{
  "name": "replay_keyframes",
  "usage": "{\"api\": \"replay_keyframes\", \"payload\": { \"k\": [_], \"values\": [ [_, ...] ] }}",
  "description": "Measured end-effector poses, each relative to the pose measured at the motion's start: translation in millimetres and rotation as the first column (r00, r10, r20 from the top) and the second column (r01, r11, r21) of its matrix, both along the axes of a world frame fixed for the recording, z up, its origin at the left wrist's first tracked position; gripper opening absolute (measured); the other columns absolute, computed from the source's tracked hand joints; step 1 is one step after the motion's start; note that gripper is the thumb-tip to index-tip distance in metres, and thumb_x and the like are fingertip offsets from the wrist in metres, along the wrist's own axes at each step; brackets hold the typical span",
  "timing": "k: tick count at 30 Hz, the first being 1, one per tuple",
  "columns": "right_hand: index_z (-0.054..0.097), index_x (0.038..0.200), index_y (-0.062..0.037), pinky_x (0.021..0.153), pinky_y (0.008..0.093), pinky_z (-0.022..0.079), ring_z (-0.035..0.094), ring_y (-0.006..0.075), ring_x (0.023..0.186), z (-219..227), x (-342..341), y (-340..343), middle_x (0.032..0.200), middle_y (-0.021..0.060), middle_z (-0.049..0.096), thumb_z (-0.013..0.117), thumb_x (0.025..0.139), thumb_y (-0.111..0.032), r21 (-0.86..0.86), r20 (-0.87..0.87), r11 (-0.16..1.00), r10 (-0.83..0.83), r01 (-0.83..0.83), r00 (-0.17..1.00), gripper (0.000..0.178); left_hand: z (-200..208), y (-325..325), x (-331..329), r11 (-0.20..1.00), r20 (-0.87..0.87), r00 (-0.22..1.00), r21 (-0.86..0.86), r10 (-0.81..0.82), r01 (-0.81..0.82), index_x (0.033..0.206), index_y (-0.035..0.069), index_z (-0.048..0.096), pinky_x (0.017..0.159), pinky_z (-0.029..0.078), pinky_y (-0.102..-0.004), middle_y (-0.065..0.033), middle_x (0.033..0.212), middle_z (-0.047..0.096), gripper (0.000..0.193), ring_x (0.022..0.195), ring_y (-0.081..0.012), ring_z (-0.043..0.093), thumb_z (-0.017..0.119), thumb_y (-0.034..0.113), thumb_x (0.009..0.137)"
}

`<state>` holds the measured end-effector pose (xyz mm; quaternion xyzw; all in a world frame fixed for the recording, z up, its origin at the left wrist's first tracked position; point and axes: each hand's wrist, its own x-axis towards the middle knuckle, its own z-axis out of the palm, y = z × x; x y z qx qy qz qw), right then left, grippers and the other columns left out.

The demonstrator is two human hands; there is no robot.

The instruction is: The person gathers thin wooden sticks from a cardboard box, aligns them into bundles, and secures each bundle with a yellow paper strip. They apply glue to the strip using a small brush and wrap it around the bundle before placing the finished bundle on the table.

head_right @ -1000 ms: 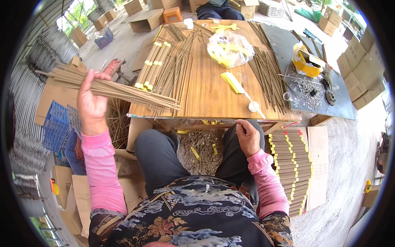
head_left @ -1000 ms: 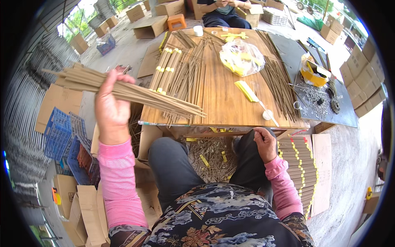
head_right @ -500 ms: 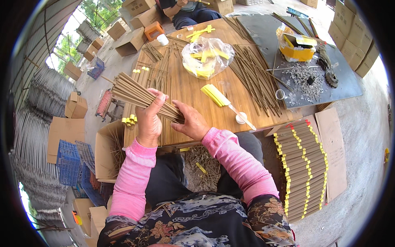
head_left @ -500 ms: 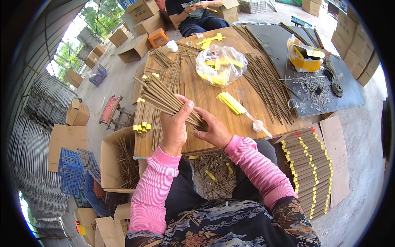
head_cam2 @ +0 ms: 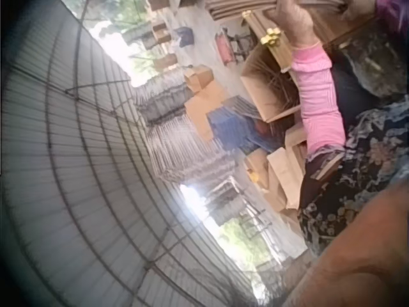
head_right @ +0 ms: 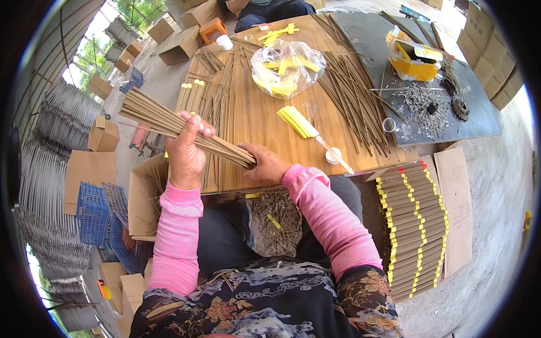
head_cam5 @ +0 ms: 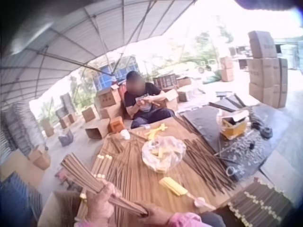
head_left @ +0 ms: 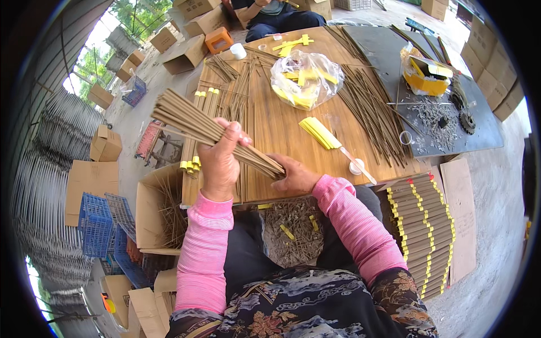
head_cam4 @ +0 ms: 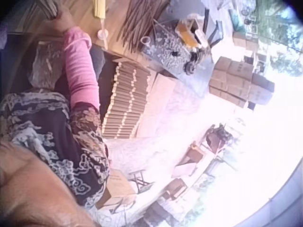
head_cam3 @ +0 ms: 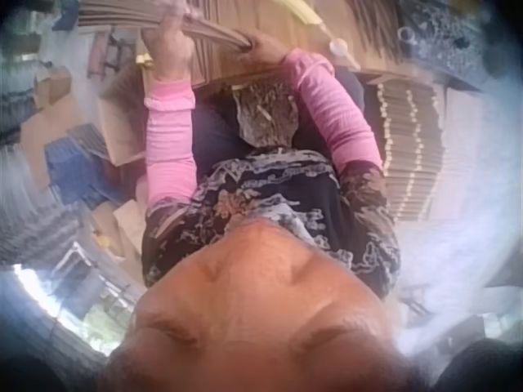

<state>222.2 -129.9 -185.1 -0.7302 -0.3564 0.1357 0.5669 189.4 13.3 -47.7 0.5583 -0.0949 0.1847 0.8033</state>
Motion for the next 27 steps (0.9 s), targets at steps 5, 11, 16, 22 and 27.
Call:
{"api": "replay_keyframes", "payload": {
  "k": [5,11,16,22,27],
  "values": [
    [0.044,0.123,-0.0030,0.101,0.0355,0.029,0.035,0.0292,0.121,-17,-2,0,0.123,0.0193,0.044,0.069,0.060,-0.020,-0.238,0.197,0.948,0.260,-0.211,0.945,0.070,48,49,-40,0.996,0.039,0.995,-0.023,0.091,-0.091,0.081,0.008,0.050,0.062,0.043,-0.0319,-0.0025,0.066,0.049,0.010,0.059,-0.0140,0.048,0.059,0.007,0.081],
    [0.052,0.113,0.0029,0.085,0.0262,0.043,0.058,0.0157,0.090,-1,-32,-9,0.094,0.0083,0.062,0.063,0.081,-0.016,0.171,-0.590,0.833,0.514,-0.525,0.623,0.038,68,97,-68,0.979,0.064,0.980,-0.094,0.190,-0.184,0.083,0.011,0.052,0.064,0.040,-0.0311,-0.0003,0.066,0.047,0.006,0.061,-0.0126,0.045,0.058,0.010,0.083],
    [0.051,0.114,-0.0004,0.093,0.0284,0.038,0.053,0.0154,0.101,19,-3,-19,0.101,0.0065,0.059,0.066,0.077,-0.012,0.483,-0.599,0.857,0.174,0.179,0.782,0.041,57,57,-46,0.986,0.029,0.989,-0.081,0.147,-0.144,0.083,0.009,0.051,0.064,0.042,-0.0316,-0.0024,0.067,0.049,0.008,0.062,-0.0143,0.048,0.059,0.007,0.081],
    [0.037,0.127,-0.0045,0.098,0.0331,0.033,0.043,0.0235,0.114,34,-14,-8,0.119,0.0119,0.047,0.072,0.069,-0.017,0.264,-0.005,0.964,-0.031,0.031,1.000,0.069,13,0,-12,0.988,0.016,0.991,0.077,0.131,-0.131,0.088,0.005,0.050,0.068,0.046,-0.0338,-0.0050,0.072,0.053,0.012,0.065,-0.0160,0.052,0.059,0.002,0.080],
    [0.036,0.127,-0.0063,0.089,0.0353,0.041,0.049,0.0311,0.106,28,-9,2,0.114,0.0179,0.049,0.071,0.069,-0.021,0.177,0.068,0.980,-0.102,0.089,0.992,0.069,-16,-16,-3,0.984,-0.009,0.998,0.173,0.054,-0.052,0.102,0.002,0.047,0.072,0.046,-0.0310,-0.0056,0.080,0.054,0.031,0.074,-0.0163,0.055,0.064,0.004,0.076]
  ]
}}
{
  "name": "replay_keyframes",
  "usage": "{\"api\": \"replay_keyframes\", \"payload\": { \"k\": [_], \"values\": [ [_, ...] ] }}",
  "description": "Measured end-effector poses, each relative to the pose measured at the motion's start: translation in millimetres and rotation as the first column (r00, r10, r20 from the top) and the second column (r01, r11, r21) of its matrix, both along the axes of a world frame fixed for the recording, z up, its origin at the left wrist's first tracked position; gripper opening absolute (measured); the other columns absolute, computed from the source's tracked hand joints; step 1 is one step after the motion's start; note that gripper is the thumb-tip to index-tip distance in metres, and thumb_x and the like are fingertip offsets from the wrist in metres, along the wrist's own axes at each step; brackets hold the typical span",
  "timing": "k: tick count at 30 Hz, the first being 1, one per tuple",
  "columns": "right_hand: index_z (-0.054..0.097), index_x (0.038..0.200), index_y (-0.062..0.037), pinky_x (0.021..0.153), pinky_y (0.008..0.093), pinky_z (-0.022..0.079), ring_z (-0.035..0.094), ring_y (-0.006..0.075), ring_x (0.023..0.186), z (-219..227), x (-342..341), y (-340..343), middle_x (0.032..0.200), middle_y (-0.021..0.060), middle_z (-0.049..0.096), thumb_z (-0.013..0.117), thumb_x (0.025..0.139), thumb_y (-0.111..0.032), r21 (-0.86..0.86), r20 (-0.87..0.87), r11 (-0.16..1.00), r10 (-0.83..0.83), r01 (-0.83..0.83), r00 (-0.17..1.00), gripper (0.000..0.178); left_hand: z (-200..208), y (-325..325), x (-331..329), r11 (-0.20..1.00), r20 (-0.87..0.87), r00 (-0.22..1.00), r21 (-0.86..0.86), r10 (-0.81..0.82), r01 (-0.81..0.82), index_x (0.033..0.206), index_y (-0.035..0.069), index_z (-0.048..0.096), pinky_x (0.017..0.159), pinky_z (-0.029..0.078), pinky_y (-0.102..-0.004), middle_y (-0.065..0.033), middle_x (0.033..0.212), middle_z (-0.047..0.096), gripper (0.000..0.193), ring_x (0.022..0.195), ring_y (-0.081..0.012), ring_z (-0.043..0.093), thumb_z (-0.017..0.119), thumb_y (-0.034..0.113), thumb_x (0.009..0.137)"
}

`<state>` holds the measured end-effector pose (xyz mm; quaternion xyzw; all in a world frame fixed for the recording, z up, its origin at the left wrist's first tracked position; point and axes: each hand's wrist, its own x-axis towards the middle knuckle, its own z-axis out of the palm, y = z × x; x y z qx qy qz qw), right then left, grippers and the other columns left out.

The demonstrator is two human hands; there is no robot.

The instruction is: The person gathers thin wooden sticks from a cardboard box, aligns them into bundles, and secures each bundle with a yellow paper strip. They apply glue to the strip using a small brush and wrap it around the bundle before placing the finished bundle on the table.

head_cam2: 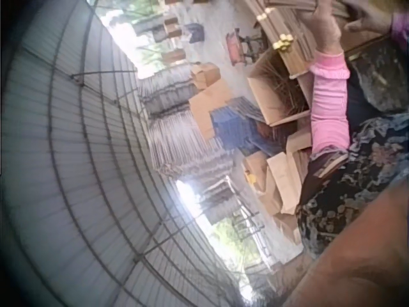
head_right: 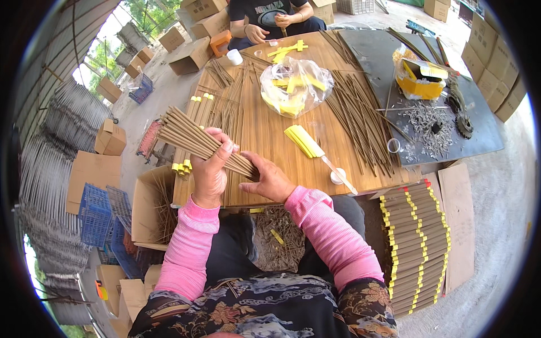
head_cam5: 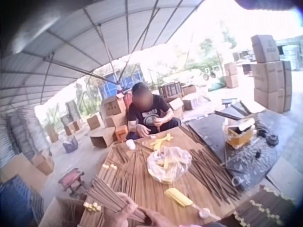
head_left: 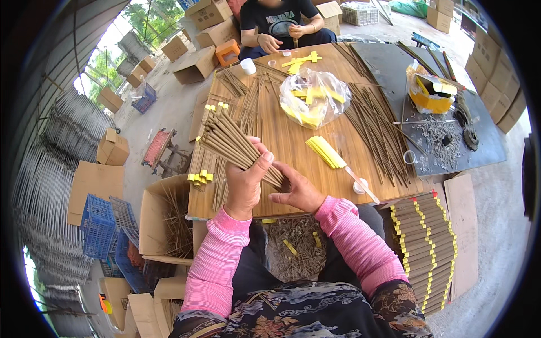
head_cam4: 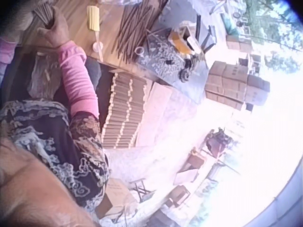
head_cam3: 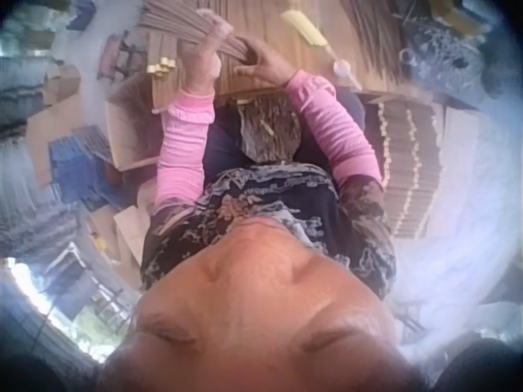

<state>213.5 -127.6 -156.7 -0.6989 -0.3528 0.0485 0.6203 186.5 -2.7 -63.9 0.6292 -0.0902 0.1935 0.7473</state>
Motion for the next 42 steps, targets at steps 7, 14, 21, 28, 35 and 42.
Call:
{"api": "replay_keyframes", "payload": {
  "k": [7,14,21,28,35,42],
  "values": [
    [0.045,0.116,-0.0049,0.077,0.0358,0.044,0.056,0.0317,0.089,-6,5,9,0.097,0.0178,0.056,0.068,0.071,-0.021,-0.099,-0.034,0.993,-0.070,0.066,0.997,0.053,7,2,11,0.993,0.064,0.995,0.098,-0.076,0.069,0.110,0.000,0.041,0.070,0.046,-0.0284,-0.0066,0.084,0.056,0.039,0.075,-0.0161,0.055,0.063,0.004,0.077],
    [0.053,0.090,-0.0019,0.065,0.0328,0.045,0.059,0.0256,0.072,1,-5,10,0.075,0.0097,0.059,0.064,0.076,-0.017,-0.215,-0.102,0.976,0.021,-0.042,0.995,0.024,13,7,6,0.978,-0.037,0.999,-0.209,-0.023,0.015,0.101,0.002,0.048,0.062,0.043,-0.0291,-0.0028,0.071,0.050,0.025,0.063,-0.0128,0.049,0.059,0.003,0.079],
    [0.049,0.095,-0.0036,0.048,0.0231,0.048,0.054,0.0110,0.050,19,-26,5,0.070,0.0038,0.054,0.060,0.081,-0.008,0.459,-0.637,0.734,0.664,-0.500,0.391,0.018,29,69,1,0.841,-0.068,0.959,-0.500,-0.275,0.206,0.103,0.005,0.051,0.066,0.043,-0.0311,-0.0033,0.076,0.052,0.025,0.069,-0.0132,0.050,0.057,0.020,0.084],
    [0.049,0.095,-0.0042,0.042,0.0209,0.044,0.052,0.0082,0.049,18,-42,3,0.065,0.0018,0.051,0.056,0.085,-0.014,0.643,-0.629,0.605,0.767,-0.469,0.127,0.015,4,64,-22,0.765,-0.044,0.927,-0.580,-0.372,0.279,0.119,0.012,0.045,0.082,0.048,-0.0429,-0.0114,0.098,0.056,0.040,0.094,-0.0254,0.055,0.059,0.021,0.083],
    [0.045,0.109,-0.0015,0.051,0.0257,0.049,0.055,0.0130,0.055,13,-38,10,0.073,0.0058,0.054,0.048,0.091,-0.020,0.601,-0.657,0.634,0.739,-0.486,0.150,0.026,-29,86,-13,0.723,-0.081,0.935,-0.658,-0.347,0.211,0.115,0.006,0.046,0.082,0.049,-0.0413,-0.0133,0.097,0.056,0.033,0.089,-0.0266,0.058,0.053,0.008,0.083],
    [0.042,0.116,0.0000,0.057,0.0288,0.050,0.057,0.0161,0.059,12,-39,22,0.079,0.0089,0.056,0.043,0.089,-0.018,0.569,-0.751,0.680,0.659,-0.461,0.045,0.032,-54,104,-16,0.542,-0.041,0.903,-0.811,-0.429,0.221,0.115,0.003,0.045,0.093,0.043,-0.0457,-0.0182,0.102,0.055,0.040,0.102,-0.0311,0.053,0.045,-0.003,0.075]
  ]
}}
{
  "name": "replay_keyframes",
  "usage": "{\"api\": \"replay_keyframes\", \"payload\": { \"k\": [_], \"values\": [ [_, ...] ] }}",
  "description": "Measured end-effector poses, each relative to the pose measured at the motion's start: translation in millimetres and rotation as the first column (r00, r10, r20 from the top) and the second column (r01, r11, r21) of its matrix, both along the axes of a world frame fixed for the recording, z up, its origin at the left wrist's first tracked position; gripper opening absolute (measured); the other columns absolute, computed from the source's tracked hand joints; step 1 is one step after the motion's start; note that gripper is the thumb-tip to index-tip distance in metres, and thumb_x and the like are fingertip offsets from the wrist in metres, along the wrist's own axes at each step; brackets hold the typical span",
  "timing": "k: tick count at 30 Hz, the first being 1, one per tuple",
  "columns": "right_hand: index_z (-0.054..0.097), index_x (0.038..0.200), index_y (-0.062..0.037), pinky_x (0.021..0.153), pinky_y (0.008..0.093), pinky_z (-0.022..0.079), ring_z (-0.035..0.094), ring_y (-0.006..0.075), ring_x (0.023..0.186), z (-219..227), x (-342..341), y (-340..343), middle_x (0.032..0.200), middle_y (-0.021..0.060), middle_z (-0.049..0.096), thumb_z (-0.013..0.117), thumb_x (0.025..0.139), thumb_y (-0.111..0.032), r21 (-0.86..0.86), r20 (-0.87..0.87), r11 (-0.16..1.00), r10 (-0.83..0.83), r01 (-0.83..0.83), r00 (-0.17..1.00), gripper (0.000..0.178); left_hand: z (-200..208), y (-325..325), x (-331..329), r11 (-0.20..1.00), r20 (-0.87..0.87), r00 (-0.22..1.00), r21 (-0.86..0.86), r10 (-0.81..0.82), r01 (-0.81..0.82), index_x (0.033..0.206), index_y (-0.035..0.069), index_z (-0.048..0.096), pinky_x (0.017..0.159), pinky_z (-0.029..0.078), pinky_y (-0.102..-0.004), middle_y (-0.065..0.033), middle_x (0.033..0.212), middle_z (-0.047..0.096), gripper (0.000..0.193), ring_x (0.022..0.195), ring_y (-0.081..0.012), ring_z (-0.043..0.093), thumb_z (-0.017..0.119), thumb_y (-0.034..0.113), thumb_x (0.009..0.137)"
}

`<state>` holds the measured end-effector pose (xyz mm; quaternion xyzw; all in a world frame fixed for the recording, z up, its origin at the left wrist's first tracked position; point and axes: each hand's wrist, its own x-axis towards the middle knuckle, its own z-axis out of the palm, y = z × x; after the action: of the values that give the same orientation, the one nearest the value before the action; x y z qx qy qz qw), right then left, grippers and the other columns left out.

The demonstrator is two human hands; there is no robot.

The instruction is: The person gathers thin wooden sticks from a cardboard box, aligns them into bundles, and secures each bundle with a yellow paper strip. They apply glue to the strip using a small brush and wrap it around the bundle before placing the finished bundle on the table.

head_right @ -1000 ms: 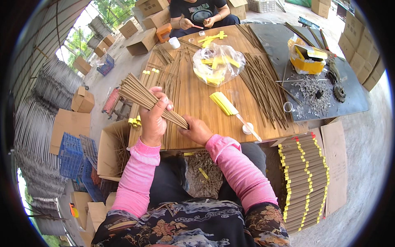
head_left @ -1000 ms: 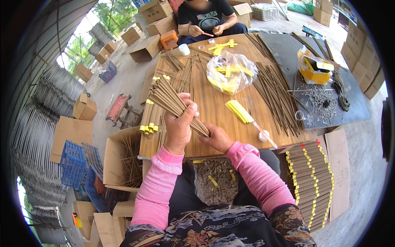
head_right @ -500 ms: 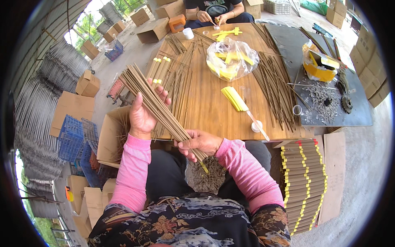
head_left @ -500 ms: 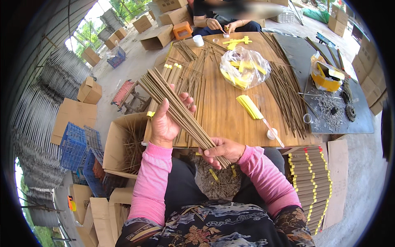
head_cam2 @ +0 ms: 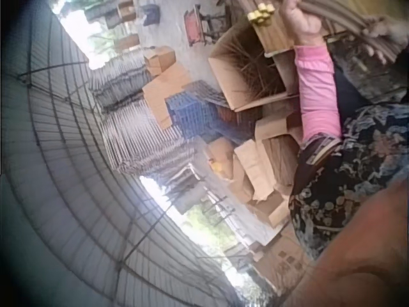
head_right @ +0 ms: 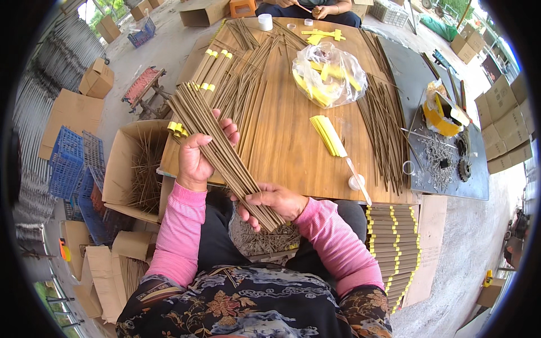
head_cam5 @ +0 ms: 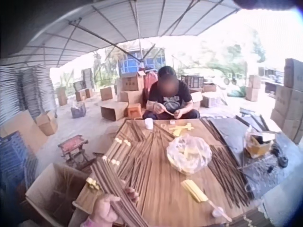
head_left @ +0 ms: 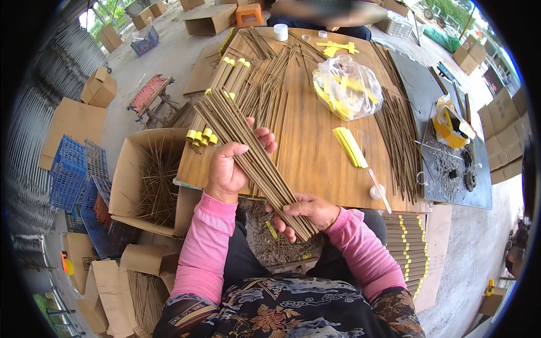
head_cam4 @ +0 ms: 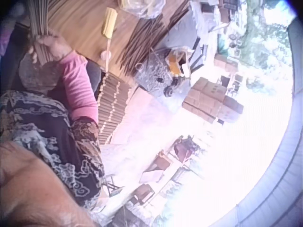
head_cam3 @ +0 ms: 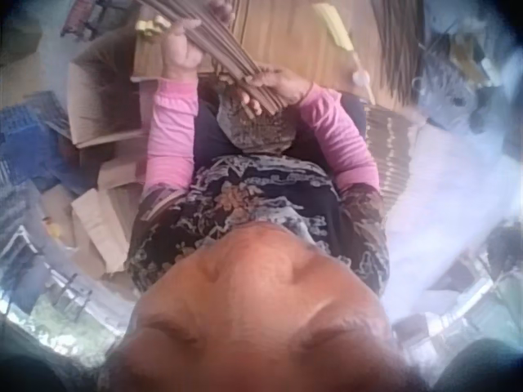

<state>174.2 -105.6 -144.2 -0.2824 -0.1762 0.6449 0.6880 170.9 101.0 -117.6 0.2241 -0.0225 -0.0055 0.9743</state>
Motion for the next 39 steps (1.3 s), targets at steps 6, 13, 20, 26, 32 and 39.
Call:
{"api": "replay_keyframes", "payload": {
  "k": [6,13,20,26,32,39],
  "values": [
    [0.042,0.116,0.0015,0.059,0.0287,0.051,0.058,0.0185,0.060,-4,-4,9,0.082,0.0120,0.059,0.043,0.087,-0.018,-0.073,-0.036,0.997,0.038,-0.040,0.999,0.034,-7,10,-4,0.998,0.001,1.000,0.062,-0.025,0.025,0.113,0.001,0.046,0.085,0.049,-0.0416,-0.0101,0.090,0.058,0.032,0.089,-0.0235,0.058,0.052,0.006,0.083],
    [0.046,0.114,-0.0006,0.083,0.0262,0.042,0.054,0.0156,0.092,-8,-15,16,0.101,0.0087,0.055,0.051,0.089,-0.019,-0.081,0.599,0.899,-0.302,0.431,0.742,0.032,-18,30,-14,0.993,-0.092,0.993,0.104,0.073,-0.063,0.096,0.004,0.053,0.078,0.051,-0.0401,-0.0050,0.081,0.057,0.013,0.079,-0.0209,0.059,0.054,0.007,0.083],
    [0.060,0.099,-0.0041,0.071,0.0309,0.044,0.054,0.0238,0.078,45,-11,67,0.083,0.0105,0.054,0.056,0.077,0.001,0.294,0.946,0.817,-0.175,0.495,-0.274,0.024,-15,30,-24,0.980,-0.114,0.990,0.193,0.077,-0.054,0.092,0.004,0.054,0.070,0.051,-0.0378,-0.0091,0.079,0.059,0.008,0.076,-0.0230,0.060,0.054,0.010,0.085],
    [0.062,0.094,-0.0053,0.067,0.0355,0.045,0.054,0.0285,0.074,42,-14,89,0.077,0.0109,0.054,0.058,0.070,0.001,0.367,0.865,0.817,-0.124,0.444,-0.487,0.025,-20,39,-28,0.987,-0.102,0.994,0.157,0.036,-0.020,0.088,0.005,0.055,0.076,0.050,-0.0383,-0.0098,0.083,0.059,0.007,0.083,-0.0233,0.059,0.053,0.011,0.085],
    [0.063,0.083,-0.0054,0.067,0.0346,0.045,0.053,0.0277,0.076,42,-40,61,0.080,0.0093,0.054,0.060,0.066,0.001,0.253,0.878,0.866,-0.018,0.431,-0.479,0.018,-9,59,-26,0.966,-0.117,0.969,0.174,0.215,-0.193,0.083,0.003,0.056,0.068,0.054,-0.0384,-0.0106,0.075,0.060,0.004,0.071,-0.0233,0.061,0.056,0.007,0.083],
    [0.061,0.069,-0.0042,0.068,0.0296,0.045,0.055,0.0235,0.077,35,-60,2,0.084,0.0084,0.055,0.057,0.063,0.004,0.039,0.990,0.856,0.036,0.516,-0.135,0.011,-3,90,-33,0.932,-0.074,0.939,0.169,0.336,-0.320,0.081,0.004,0.056,0.069,0.054,-0.0392,-0.0099,0.075,0.060,0.001,0.074,-0.0232,0.062,0.055,0.004,0.082]
  ]
}}
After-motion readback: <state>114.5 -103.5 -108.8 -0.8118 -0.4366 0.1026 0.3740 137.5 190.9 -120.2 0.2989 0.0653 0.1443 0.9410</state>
